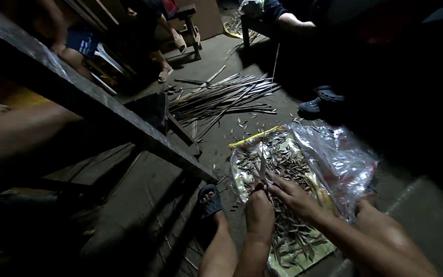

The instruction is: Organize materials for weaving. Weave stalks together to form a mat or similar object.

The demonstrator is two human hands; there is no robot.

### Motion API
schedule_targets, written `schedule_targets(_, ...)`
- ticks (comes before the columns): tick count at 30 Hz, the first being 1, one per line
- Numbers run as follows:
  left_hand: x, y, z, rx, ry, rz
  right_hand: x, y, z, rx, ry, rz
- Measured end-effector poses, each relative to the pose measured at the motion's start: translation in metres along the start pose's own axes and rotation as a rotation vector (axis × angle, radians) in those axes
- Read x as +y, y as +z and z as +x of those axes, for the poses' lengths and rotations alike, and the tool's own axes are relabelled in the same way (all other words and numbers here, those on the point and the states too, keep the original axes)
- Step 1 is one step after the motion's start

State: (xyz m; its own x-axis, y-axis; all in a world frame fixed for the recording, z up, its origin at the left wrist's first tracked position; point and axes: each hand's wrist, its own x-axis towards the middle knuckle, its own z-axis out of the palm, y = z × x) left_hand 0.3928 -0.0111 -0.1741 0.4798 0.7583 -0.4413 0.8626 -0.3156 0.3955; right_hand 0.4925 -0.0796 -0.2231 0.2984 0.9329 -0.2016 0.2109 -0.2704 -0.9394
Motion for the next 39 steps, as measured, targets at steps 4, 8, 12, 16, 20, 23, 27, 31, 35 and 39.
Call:
schedule_targets(4, 0.003, 0.001, 0.0, -0.001, 0.007, 0.065, 0.001, 0.003, 0.0, 0.054, 0.015, -0.005)
schedule_targets(8, -0.003, 0.009, 0.002, 0.091, 0.064, 0.065, 0.002, 0.003, 0.001, 0.091, 0.023, -0.126)
schedule_targets(12, -0.005, 0.014, 0.001, 0.144, 0.096, 0.097, 0.0, 0.006, 0.002, 0.162, 0.051, -0.277)
schedule_targets(16, -0.006, 0.019, 0.0, 0.179, 0.113, 0.152, 0.003, 0.006, 0.005, 0.226, 0.073, -0.389)
schedule_targets(20, -0.005, 0.02, -0.003, 0.126, 0.118, 0.138, 0.011, 0.005, 0.011, 0.324, 0.041, -0.487)
schedule_targets(23, -0.005, 0.023, -0.005, 0.136, 0.149, 0.107, 0.01, -0.006, 0.016, 0.309, 0.1, -0.437)
schedule_targets(27, -0.009, 0.022, -0.006, 0.103, 0.163, 0.015, 0.017, -0.032, 0.03, 0.372, 0.202, -0.161)
schedule_targets(31, -0.02, 0.014, 0.003, 0.088, 0.164, -0.284, 0.009, -0.025, 0.031, 0.379, 0.244, 0.279)
schedule_targets(35, -0.025, 0.008, 0.013, 0.103, 0.075, -0.746, -0.001, 0.004, 0.014, 0.09, 0.297, 0.655)
schedule_targets(39, -0.026, 0.013, 0.014, 0.065, 0.068, -0.897, -0.006, 0.01, 0.007, 0.071, 0.274, 0.655)
